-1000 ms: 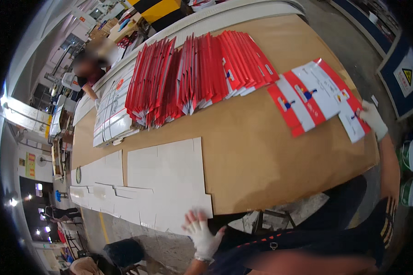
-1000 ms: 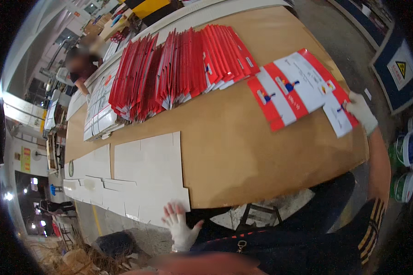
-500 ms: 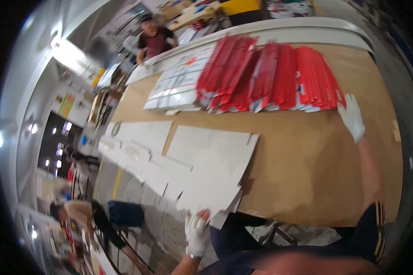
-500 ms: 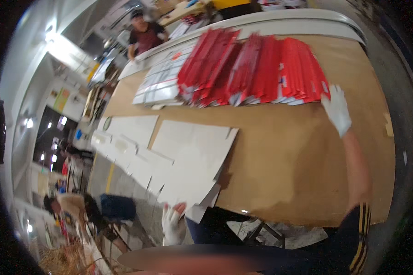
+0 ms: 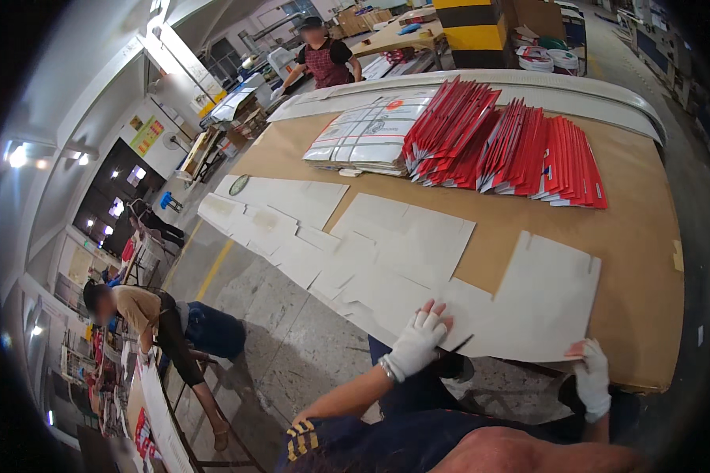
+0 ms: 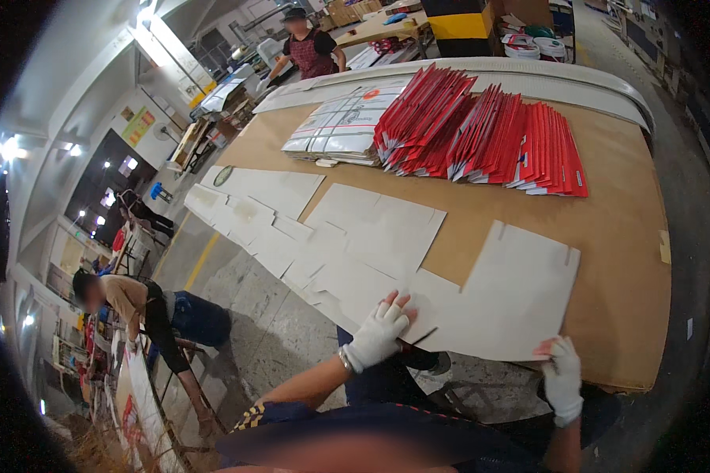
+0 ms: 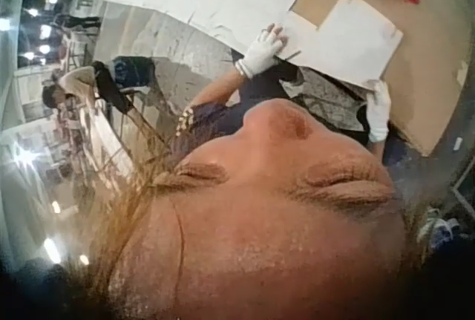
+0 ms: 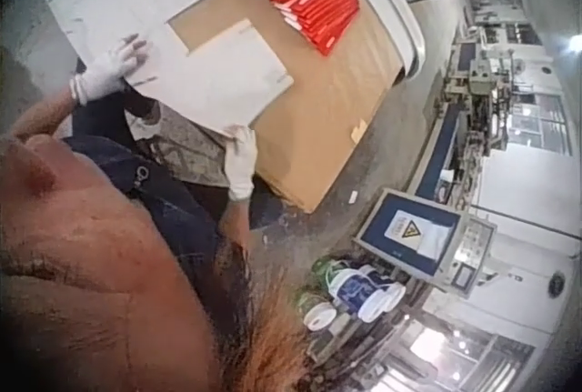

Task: Folding and stacking red and white paper/cardboard items at a warehouse work table.

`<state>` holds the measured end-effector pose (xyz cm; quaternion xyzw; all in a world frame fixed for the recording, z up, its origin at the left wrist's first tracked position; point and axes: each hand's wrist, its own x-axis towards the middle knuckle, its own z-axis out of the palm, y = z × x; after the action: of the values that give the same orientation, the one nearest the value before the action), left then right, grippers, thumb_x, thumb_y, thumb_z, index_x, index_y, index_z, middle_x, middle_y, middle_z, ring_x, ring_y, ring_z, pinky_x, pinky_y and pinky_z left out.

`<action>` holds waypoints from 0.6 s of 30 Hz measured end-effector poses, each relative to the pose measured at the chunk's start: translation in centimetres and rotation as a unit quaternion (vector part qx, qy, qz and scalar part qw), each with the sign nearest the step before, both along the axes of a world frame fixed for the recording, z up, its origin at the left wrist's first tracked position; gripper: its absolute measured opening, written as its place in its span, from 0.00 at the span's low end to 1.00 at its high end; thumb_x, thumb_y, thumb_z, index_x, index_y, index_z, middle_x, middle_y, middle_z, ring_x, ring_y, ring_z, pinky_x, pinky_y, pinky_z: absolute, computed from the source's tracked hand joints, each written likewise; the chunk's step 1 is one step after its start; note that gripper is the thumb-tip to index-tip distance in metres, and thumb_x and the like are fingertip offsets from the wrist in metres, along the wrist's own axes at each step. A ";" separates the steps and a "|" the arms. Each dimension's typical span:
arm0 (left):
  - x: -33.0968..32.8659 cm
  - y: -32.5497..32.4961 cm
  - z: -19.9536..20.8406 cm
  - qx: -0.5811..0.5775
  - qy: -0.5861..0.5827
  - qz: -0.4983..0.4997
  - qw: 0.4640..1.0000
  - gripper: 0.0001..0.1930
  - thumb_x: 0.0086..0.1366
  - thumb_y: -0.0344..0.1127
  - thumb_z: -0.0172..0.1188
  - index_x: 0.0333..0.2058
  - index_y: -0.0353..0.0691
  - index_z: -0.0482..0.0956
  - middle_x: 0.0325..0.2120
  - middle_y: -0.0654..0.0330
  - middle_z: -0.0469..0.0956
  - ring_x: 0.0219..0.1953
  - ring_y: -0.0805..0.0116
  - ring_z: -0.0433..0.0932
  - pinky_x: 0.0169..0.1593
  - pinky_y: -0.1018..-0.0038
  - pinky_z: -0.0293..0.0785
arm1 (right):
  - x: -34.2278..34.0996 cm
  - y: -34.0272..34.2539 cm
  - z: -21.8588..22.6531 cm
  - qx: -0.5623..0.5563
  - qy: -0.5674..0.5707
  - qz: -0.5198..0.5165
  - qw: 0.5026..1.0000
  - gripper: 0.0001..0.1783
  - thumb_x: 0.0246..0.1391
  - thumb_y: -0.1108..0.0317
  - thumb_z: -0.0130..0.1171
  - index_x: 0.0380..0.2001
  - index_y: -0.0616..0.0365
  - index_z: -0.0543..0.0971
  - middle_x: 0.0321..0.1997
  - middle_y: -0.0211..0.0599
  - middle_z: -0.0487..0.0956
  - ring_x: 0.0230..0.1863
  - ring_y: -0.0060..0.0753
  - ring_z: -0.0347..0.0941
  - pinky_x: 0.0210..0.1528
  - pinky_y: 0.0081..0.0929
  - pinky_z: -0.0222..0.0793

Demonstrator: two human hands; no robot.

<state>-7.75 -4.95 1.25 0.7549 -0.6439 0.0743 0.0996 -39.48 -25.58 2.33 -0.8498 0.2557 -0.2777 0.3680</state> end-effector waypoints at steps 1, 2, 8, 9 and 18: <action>1.0 -0.5 -2.1 -0.002 0.014 -0.034 0.999 0.25 0.48 0.39 0.65 0.47 0.39 0.74 0.47 0.54 0.72 0.57 0.51 0.66 0.59 0.59 0.63 | -2.3 -0.6 -0.8 -0.015 0.023 -0.006 1.000 0.15 0.37 0.84 0.52 0.32 0.59 0.77 0.39 0.44 0.76 0.48 0.51 0.70 0.62 0.44 0.56; 1.5 -1.1 -3.4 -0.002 0.028 -0.070 0.997 0.24 0.49 0.38 0.64 0.47 0.41 0.74 0.47 0.55 0.72 0.57 0.51 0.66 0.60 0.60 0.62 | -4.4 -0.1 -3.4 -0.011 -0.011 -0.104 0.994 0.13 0.41 0.82 0.51 0.32 0.59 0.77 0.39 0.43 0.76 0.48 0.49 0.71 0.64 0.43 0.54; -0.2 -4.7 -3.9 -0.010 0.298 -0.165 0.940 0.12 0.53 0.40 0.63 0.34 0.42 0.81 0.44 0.61 0.74 0.51 0.59 0.69 0.57 0.63 0.63 | -8.2 -0.5 -2.8 -0.006 -0.004 -0.102 0.995 0.07 0.47 0.75 0.52 0.32 0.60 0.76 0.39 0.42 0.76 0.48 0.46 0.70 0.60 0.40 0.57; -0.8 -5.3 -4.4 0.001 0.318 -0.088 0.944 0.12 0.52 0.39 0.63 0.34 0.41 0.81 0.44 0.61 0.74 0.50 0.57 0.69 0.54 0.63 0.64 | -8.5 0.2 -3.9 -0.080 0.039 -0.126 0.988 0.08 0.47 0.72 0.53 0.32 0.61 0.76 0.39 0.41 0.75 0.47 0.46 0.69 0.59 0.41 0.58; -6.7 -8.0 -5.9 0.138 0.124 -0.253 0.950 0.25 0.45 0.33 0.61 0.46 0.37 0.74 0.48 0.55 0.71 0.57 0.60 0.66 0.61 0.60 0.59 | -8.2 1.5 -6.7 -0.125 0.025 -0.225 0.966 0.31 0.46 0.63 0.65 0.55 0.59 0.71 0.37 0.36 0.74 0.39 0.37 0.68 0.46 0.34 0.63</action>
<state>-14.41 -12.92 -4.67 0.5771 -0.8001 -0.1372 0.0895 -47.63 -24.07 -4.40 -0.8166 0.4126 -0.3613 0.1802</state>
